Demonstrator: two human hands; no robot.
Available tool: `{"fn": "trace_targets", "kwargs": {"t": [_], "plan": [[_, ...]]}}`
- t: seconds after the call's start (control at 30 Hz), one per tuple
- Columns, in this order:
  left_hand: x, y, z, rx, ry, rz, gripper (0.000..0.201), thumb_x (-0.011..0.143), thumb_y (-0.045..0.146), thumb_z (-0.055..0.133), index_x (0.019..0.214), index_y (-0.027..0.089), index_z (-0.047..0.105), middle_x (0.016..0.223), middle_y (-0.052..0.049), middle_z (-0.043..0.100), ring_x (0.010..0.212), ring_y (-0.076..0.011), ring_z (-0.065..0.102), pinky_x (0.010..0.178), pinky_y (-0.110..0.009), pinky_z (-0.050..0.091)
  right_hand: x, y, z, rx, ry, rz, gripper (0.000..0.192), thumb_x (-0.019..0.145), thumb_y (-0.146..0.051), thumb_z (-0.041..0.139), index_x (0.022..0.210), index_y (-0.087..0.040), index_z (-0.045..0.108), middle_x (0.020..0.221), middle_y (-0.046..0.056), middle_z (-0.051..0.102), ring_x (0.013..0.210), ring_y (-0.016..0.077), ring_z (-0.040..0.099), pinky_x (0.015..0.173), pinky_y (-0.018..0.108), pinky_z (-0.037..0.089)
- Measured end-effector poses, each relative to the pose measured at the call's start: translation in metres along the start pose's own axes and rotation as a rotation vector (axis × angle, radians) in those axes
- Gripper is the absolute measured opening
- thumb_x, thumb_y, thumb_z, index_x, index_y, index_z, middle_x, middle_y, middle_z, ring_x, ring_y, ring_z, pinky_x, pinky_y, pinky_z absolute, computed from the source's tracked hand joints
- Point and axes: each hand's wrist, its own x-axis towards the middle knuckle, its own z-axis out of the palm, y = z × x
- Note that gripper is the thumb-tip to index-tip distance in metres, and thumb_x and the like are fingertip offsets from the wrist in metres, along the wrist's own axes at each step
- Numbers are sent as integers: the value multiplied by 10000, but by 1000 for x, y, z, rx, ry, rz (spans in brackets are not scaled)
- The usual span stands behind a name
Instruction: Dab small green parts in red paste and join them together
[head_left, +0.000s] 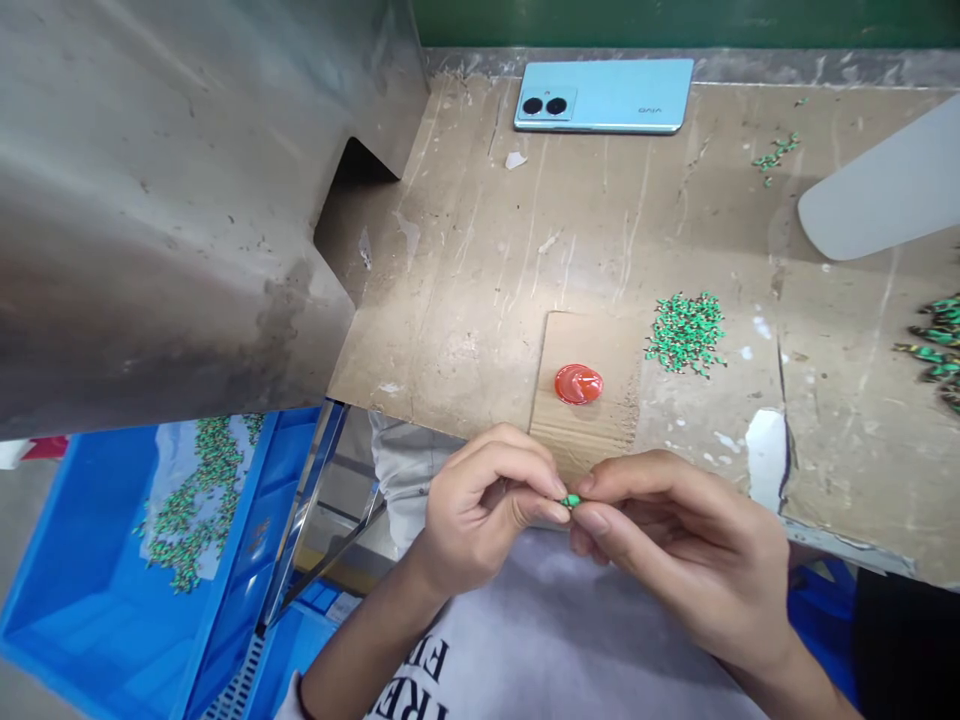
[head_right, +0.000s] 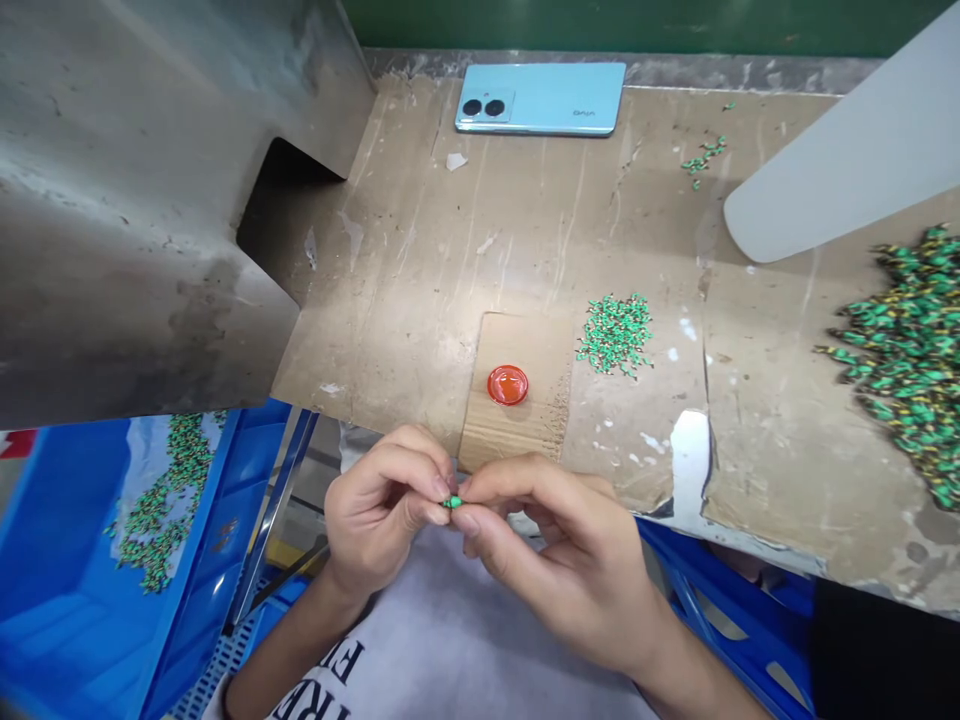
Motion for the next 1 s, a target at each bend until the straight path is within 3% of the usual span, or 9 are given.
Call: {"fn": "trace_targets", "kwargs": {"t": [0.33, 0.5, 0.73, 0.83, 1.0], "plan": [[1, 0, 6, -71, 72, -47, 153, 908, 299, 884, 917, 184, 784, 829, -28, 744, 745, -138, 699, 694, -219, 558, -2, -1, -8, -179, -84, -73, 170, 1024, -210, 732, 1177, -278, 702, 889, -29, 782, 760, 110, 764, 696, 164, 623], [1, -1, 5, -59, 75, -23, 145, 881, 263, 908, 916, 189, 788, 809, -18, 748, 729, -132, 697, 685, -214, 558, 0, -1, -8, -211, -105, -82, 152, 1043, -182, 681, 1167, -269, 688, 865, -27, 762, 789, 127, 762, 694, 192, 616], [-1, 11, 3, 28, 3, -124, 152, 915, 223, 863, 1042, 202, 784, 870, -42, 748, 698, -137, 632, 620, -230, 518, 7, 6, -13, -265, -89, -339, 312, 946, 16, 651, 1166, -203, 683, 984, 39, 752, 853, 146, 741, 759, 251, 632], [-2, 17, 2, 131, -30, -110, 138, 907, 148, 809, 1036, 186, 778, 860, -38, 743, 648, -119, 591, 589, -224, 498, 8, 7, -14, -296, -82, -397, 360, 917, 52, 644, 1180, -191, 681, 1005, 58, 748, 865, 162, 742, 750, 265, 639], [0, 22, 5, 220, 16, -47, 133, 858, 124, 783, 979, 174, 757, 793, -16, 732, 588, -97, 541, 542, -200, 475, 9, 7, -13, -374, -104, -458, 337, 919, 56, 601, 1143, -181, 687, 975, 71, 748, 821, 165, 744, 728, 260, 634]]}}
